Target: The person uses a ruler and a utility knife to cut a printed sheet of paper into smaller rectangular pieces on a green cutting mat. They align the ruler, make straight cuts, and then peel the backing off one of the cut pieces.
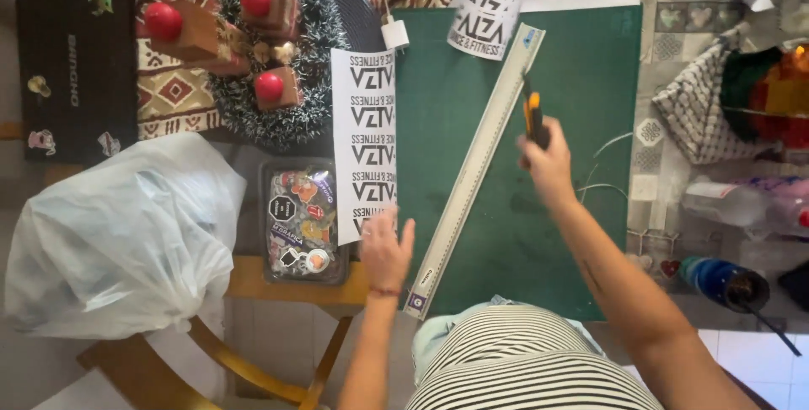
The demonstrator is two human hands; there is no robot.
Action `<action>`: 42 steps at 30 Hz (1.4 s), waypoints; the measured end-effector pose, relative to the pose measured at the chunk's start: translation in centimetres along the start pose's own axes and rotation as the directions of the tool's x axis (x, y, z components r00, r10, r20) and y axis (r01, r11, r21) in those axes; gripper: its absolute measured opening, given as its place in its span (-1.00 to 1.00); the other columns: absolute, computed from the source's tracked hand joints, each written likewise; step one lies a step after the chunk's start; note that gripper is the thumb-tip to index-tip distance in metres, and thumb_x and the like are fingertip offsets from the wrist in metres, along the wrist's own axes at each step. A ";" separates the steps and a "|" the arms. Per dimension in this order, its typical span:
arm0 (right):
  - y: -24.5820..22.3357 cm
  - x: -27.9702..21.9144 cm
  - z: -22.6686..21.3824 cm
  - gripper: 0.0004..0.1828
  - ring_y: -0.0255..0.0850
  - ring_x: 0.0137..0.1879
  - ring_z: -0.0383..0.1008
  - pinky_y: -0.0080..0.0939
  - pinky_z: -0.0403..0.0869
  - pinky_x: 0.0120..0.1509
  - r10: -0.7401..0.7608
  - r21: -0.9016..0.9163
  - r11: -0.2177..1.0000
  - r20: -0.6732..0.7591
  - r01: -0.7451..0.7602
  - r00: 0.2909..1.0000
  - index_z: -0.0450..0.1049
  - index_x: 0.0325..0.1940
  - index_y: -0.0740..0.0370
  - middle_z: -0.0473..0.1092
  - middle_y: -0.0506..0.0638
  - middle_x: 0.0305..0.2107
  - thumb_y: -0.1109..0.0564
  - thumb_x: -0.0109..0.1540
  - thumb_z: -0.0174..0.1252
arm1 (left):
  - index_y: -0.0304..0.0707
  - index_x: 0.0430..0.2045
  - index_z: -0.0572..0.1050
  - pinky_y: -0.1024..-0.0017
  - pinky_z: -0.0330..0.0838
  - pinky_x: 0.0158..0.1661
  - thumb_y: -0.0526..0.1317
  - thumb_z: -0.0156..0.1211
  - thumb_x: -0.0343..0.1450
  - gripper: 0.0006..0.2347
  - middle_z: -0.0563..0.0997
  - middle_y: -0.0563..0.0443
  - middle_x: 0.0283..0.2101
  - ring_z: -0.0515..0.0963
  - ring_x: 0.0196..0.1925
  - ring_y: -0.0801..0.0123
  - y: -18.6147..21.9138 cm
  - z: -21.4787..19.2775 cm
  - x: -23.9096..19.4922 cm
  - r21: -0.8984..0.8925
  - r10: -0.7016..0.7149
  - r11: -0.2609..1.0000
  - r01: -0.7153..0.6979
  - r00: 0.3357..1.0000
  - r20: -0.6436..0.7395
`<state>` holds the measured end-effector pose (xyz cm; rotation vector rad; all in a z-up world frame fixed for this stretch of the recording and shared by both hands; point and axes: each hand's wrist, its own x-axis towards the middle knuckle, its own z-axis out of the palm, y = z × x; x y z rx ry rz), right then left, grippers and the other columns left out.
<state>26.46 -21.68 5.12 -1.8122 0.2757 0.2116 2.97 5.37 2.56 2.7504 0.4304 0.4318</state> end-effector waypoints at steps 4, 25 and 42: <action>6.5 -5.9 -4.5 -0.71 -0.10 -0.43 0.56 -0.09 0.48 -0.28 0.082 -0.107 0.991 0.009 -0.080 0.997 0.52 0.03 0.11 0.48 0.04 -0.42 0.10 0.27 0.41 | -0.42 0.39 0.37 -0.05 0.42 0.29 0.16 0.51 0.31 -0.17 0.45 -0.35 0.35 0.45 0.39 -0.20 0.2 0.1 4.8 -0.006 0.018 1.000 -0.018 0.999 0.031; 4.3 -16.2 -13.6 -0.80 -0.24 -0.46 0.51 -0.31 0.46 -0.38 0.160 0.282 0.949 -0.044 -0.141 0.986 0.52 0.02 0.21 0.40 -0.06 -0.53 0.09 0.38 0.30 | -0.44 0.48 0.27 0.34 0.63 0.08 -0.43 0.16 0.32 -0.32 0.49 -0.39 0.42 0.65 0.28 0.04 20.3 3.9 -4.5 -0.115 0.461 0.887 -0.447 0.860 0.217; 6.1 -11.4 -12.0 -0.61 0.02 -0.04 0.70 0.01 0.71 0.02 0.190 0.211 0.946 0.255 -0.247 0.948 0.38 0.26 0.21 0.51 0.23 0.14 0.06 0.41 0.24 | -0.05 0.24 0.54 0.26 0.52 0.19 -0.29 0.20 0.50 -0.64 0.62 0.01 0.19 0.58 0.20 0.17 17.1 4.4 -4.6 -0.365 0.374 0.892 -0.267 0.889 0.263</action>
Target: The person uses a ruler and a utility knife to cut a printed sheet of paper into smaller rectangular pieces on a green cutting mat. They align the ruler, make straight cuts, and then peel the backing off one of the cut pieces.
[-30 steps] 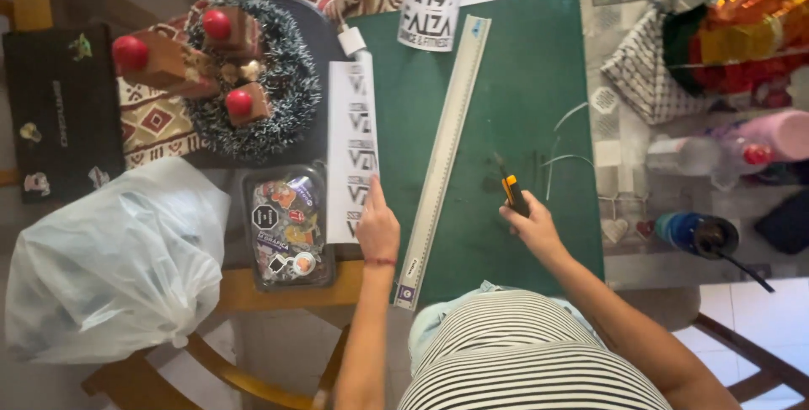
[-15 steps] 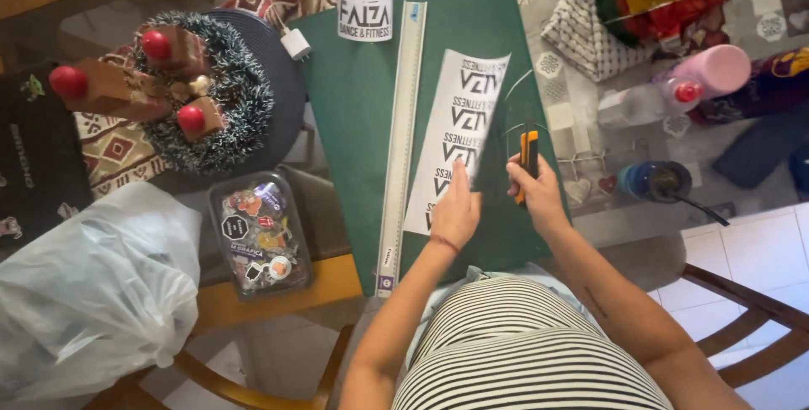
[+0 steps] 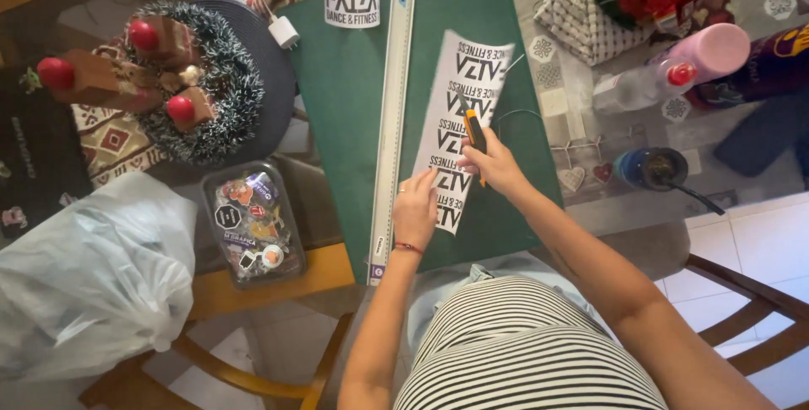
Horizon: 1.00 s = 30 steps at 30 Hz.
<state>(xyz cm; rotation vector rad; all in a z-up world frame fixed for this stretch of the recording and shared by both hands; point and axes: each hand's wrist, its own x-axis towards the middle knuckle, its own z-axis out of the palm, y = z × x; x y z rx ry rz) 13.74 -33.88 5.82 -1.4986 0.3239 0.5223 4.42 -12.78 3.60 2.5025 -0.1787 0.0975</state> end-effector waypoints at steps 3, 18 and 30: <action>1.4 0.9 -1.1 -0.48 0.22 0.04 0.65 0.23 0.60 0.05 0.001 -0.485 0.874 -0.063 -0.031 0.998 0.38 0.36 0.01 0.55 0.28 -0.05 -0.17 0.38 0.26 | 0.02 0.21 0.55 0.14 0.52 0.12 -0.26 0.22 0.48 -0.64 0.56 0.00 0.18 0.54 0.19 0.09 -2.5 0.6 -0.7 0.182 -0.113 0.975 0.124 0.991 -0.070; 4.3 1.3 -1.0 -0.39 -0.09 0.53 0.38 0.32 0.46 0.46 -0.356 -0.943 0.102 0.262 0.317 0.897 0.37 0.46 0.00 0.51 -0.04 0.31 0.03 0.31 0.29 | -0.29 0.35 0.34 -0.04 0.66 -0.18 -0.11 0.39 0.15 -0.23 0.42 -0.09 0.02 0.62 -0.05 -0.09 -8.3 1.4 0.4 0.411 -0.372 0.824 0.390 0.919 -0.127; -3.8 3.3 -0.4 -0.83 -0.21 -0.06 0.55 -0.03 0.43 0.18 -0.635 -0.764 -0.374 0.624 0.526 0.455 0.46 -0.08 -0.11 0.53 -0.21 -0.08 0.07 0.24 0.16 | -0.05 0.31 0.40 -0.17 0.67 -0.06 -0.16 0.31 0.17 -0.32 0.40 -0.06 0.16 0.69 0.01 -0.28 0.3 -12.3 -6.4 0.011 -0.459 0.883 0.469 0.869 -0.182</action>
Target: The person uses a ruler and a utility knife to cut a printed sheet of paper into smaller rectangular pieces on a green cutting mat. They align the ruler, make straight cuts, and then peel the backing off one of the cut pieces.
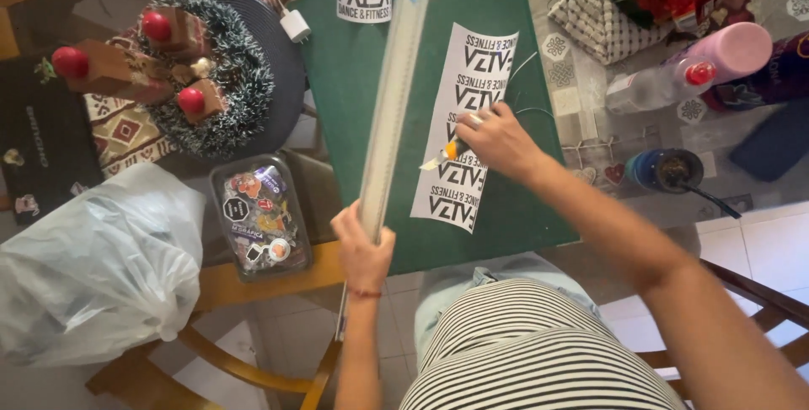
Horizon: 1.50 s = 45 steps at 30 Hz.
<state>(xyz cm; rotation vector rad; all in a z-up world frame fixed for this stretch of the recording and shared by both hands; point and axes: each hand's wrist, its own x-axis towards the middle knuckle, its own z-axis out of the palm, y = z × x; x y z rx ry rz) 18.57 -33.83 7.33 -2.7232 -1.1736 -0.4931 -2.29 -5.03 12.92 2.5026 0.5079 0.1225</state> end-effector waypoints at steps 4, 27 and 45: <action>0.4 5.7 -0.6 -0.94 -0.18 0.16 0.46 0.01 0.37 0.24 -0.250 -0.021 0.968 0.024 0.250 0.968 0.51 -0.19 -0.08 0.48 -0.21 0.14 0.08 0.28 0.15 | -0.07 0.33 0.43 0.03 0.59 0.11 -0.18 0.36 0.17 -0.30 0.39 -0.06 0.18 0.64 0.17 -0.14 -3.5 -2.8 -2.4 -0.020 0.014 1.000 -0.017 0.991 -0.135; 4.0 -4.1 -2.6 -0.76 -0.32 -0.56 0.34 -0.32 0.26 -0.59 0.545 0.666 -0.044 0.641 -0.745 0.541 0.64 -0.15 0.11 0.35 -0.18 -0.61 0.13 0.09 0.36 | -0.23 0.33 0.44 -0.03 0.38 0.25 -0.26 0.41 0.21 -0.33 0.43 -0.14 0.17 0.50 0.24 -0.06 7.9 -1.0 2.1 -0.401 0.173 0.900 -0.172 0.984 -0.034; 7.1 -5.2 3.7 -0.47 -0.05 -0.12 0.63 -0.09 0.51 -0.05 0.607 0.555 0.116 0.617 -0.824 0.501 0.68 0.18 -0.16 0.61 -0.02 -0.30 0.04 0.10 0.25 | -0.18 0.35 0.30 -0.21 0.57 0.20 -0.18 0.39 0.32 -0.35 0.34 -0.11 0.22 0.60 0.21 -0.28 9.6 19.1 6.1 -0.315 0.076 0.949 -0.009 0.977 0.200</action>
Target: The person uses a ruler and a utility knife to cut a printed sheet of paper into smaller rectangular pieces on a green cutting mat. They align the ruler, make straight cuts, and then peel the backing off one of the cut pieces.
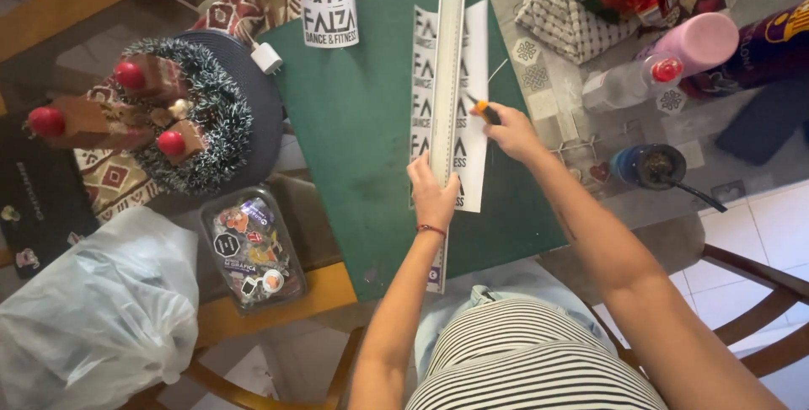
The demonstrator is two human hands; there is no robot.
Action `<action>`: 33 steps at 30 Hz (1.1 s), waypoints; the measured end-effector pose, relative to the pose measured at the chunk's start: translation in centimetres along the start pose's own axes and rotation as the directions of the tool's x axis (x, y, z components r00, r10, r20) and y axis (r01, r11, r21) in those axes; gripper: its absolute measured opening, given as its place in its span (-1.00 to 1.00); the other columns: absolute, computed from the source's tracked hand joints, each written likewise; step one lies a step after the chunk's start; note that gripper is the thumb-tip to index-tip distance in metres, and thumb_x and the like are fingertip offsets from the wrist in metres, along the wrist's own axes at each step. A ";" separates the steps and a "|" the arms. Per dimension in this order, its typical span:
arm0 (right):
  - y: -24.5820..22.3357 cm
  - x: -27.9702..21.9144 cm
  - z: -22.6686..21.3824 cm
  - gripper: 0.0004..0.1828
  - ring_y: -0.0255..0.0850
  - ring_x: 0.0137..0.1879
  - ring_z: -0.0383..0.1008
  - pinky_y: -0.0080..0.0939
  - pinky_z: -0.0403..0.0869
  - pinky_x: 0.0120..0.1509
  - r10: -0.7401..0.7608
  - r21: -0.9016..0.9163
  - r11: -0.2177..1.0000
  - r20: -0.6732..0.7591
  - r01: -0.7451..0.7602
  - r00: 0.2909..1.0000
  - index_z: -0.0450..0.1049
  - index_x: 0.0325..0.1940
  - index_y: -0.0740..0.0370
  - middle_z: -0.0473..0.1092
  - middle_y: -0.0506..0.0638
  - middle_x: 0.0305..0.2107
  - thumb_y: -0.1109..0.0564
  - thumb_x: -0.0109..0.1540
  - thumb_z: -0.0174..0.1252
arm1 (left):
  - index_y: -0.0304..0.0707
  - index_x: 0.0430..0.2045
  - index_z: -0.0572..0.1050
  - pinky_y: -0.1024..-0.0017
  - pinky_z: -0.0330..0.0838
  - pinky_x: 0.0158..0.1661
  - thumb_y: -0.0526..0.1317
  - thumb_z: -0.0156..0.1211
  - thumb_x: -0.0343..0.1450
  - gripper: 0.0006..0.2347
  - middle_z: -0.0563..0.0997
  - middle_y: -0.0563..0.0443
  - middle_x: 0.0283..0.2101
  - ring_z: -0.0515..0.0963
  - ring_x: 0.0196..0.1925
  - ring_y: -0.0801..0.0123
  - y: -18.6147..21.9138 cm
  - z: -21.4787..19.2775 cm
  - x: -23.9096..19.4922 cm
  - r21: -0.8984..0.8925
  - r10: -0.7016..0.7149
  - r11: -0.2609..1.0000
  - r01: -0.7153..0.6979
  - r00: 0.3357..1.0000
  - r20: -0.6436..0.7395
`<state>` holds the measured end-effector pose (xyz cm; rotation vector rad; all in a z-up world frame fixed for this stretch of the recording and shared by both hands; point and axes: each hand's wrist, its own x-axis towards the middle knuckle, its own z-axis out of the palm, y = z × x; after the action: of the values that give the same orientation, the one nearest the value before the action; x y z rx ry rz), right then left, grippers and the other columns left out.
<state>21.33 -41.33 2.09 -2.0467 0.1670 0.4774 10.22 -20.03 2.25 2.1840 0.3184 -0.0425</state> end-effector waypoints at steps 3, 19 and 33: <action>-2.5 0.6 0.4 -0.43 0.13 0.10 0.63 0.06 0.51 0.15 -0.016 -0.122 0.992 0.038 0.021 0.999 0.64 0.24 -0.14 0.63 0.08 -0.15 0.06 0.12 0.21 | -0.16 0.41 0.25 -0.22 0.57 0.21 -0.20 0.36 0.34 -0.33 0.31 -0.11 0.24 0.59 0.22 -0.30 -0.1 0.2 0.0 0.060 0.000 0.998 0.001 1.000 -0.008; -3.8 -5.3 2.7 -0.58 0.31 0.13 0.59 0.34 0.57 0.22 -0.186 -0.331 0.935 -0.155 0.126 0.970 0.52 0.25 -0.09 0.42 -0.01 0.17 0.14 0.30 0.21 | 0.01 -0.23 0.62 0.13 0.48 -0.12 0.11 0.40 0.30 -0.68 0.56 0.08 -0.04 0.53 0.12 0.10 -4.2 -0.5 3.8 0.719 0.320 0.640 -0.271 0.945 0.071; -0.1 -12.9 6.9 -0.41 0.16 0.03 0.70 0.00 0.73 -0.05 0.157 0.289 0.940 0.109 -0.183 0.981 0.43 0.44 0.40 0.53 0.35 0.06 0.25 0.30 0.25 | -0.29 0.48 0.30 -0.05 0.04 0.57 0.13 0.18 0.53 -0.34 0.26 -0.32 0.58 0.20 0.63 -0.15 -8.0 1.5 10.6 0.630 0.571 0.619 -0.468 0.820 0.048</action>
<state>7.80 -36.35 4.36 -1.7201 0.3466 0.6071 18.67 -14.51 -6.49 2.8719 -0.3250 0.4189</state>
